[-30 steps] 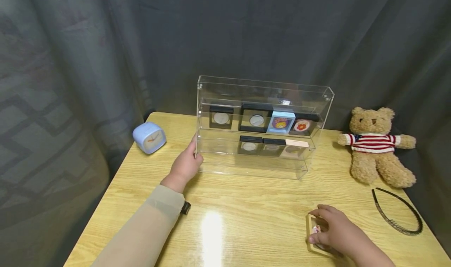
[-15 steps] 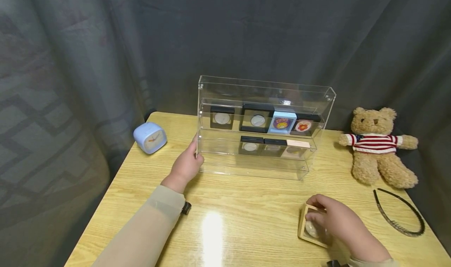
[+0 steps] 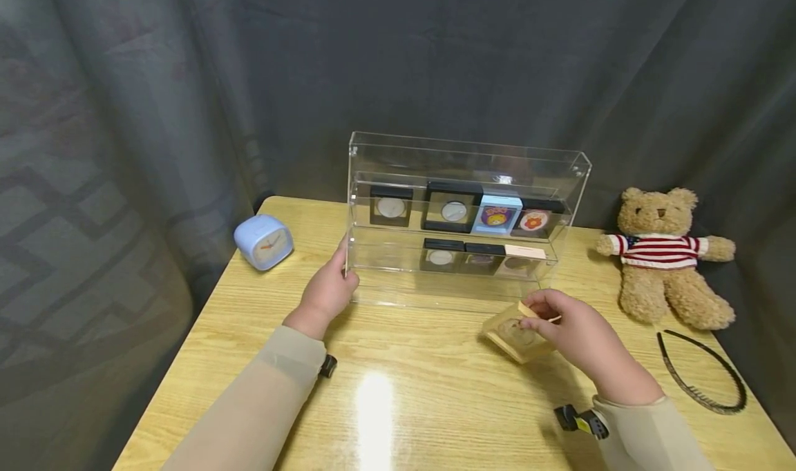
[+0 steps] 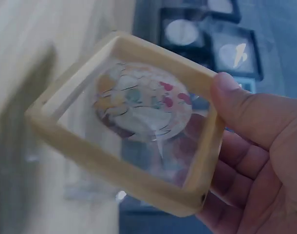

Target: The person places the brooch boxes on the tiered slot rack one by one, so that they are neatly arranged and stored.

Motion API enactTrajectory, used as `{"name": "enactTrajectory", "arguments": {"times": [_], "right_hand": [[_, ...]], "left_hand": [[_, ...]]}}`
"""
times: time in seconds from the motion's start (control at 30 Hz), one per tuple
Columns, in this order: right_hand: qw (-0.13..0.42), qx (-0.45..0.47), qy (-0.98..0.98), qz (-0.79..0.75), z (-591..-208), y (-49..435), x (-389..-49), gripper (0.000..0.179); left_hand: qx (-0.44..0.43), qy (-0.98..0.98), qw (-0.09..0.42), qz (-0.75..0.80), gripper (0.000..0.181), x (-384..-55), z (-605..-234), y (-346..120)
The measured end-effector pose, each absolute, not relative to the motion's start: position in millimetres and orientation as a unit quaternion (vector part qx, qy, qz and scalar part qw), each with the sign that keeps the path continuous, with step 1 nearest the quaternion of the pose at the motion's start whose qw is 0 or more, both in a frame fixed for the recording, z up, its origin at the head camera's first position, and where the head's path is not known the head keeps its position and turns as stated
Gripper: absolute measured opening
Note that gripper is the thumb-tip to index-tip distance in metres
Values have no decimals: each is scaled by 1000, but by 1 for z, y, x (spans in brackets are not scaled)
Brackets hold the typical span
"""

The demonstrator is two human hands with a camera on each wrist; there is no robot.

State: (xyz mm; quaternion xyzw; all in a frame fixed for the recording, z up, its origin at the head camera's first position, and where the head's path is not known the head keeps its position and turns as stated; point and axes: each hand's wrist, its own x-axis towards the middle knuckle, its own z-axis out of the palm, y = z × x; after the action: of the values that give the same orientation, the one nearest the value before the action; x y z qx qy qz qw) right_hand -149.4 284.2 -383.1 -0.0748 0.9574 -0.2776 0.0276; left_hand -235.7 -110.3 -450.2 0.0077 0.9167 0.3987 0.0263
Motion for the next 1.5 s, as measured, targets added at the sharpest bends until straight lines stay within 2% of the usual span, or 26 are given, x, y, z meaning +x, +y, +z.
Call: {"name": "enactTrajectory", "arguments": {"times": [0.2, 0.43, 0.6, 0.87, 1.2, 1.5], "right_hand": [[-40, -105, 947, -301, -361, 261, -170, 41], [-63, -118, 924, -358, -337, 229, -193, 32], [-99, -137, 895, -413, -325, 205, -208, 29], [-146, -156, 848, -484, -323, 163, -229, 27], [-128, -161, 821, -532, -346, 126, -250, 26], [-113, -151, 860, -474, -359, 124, -253, 25]], "left_hand": [[8, 921, 24, 390, 81, -236, -449, -111], [6, 919, 26, 393, 81, -236, -450, -113], [7, 918, 26, 396, 82, -237, -451, -113], [7, 916, 25, 400, 82, -237, -454, -112], [5, 916, 20, 401, 80, -236, -453, -112], [14, 918, 15, 396, 79, -236, -452, -111]]}}
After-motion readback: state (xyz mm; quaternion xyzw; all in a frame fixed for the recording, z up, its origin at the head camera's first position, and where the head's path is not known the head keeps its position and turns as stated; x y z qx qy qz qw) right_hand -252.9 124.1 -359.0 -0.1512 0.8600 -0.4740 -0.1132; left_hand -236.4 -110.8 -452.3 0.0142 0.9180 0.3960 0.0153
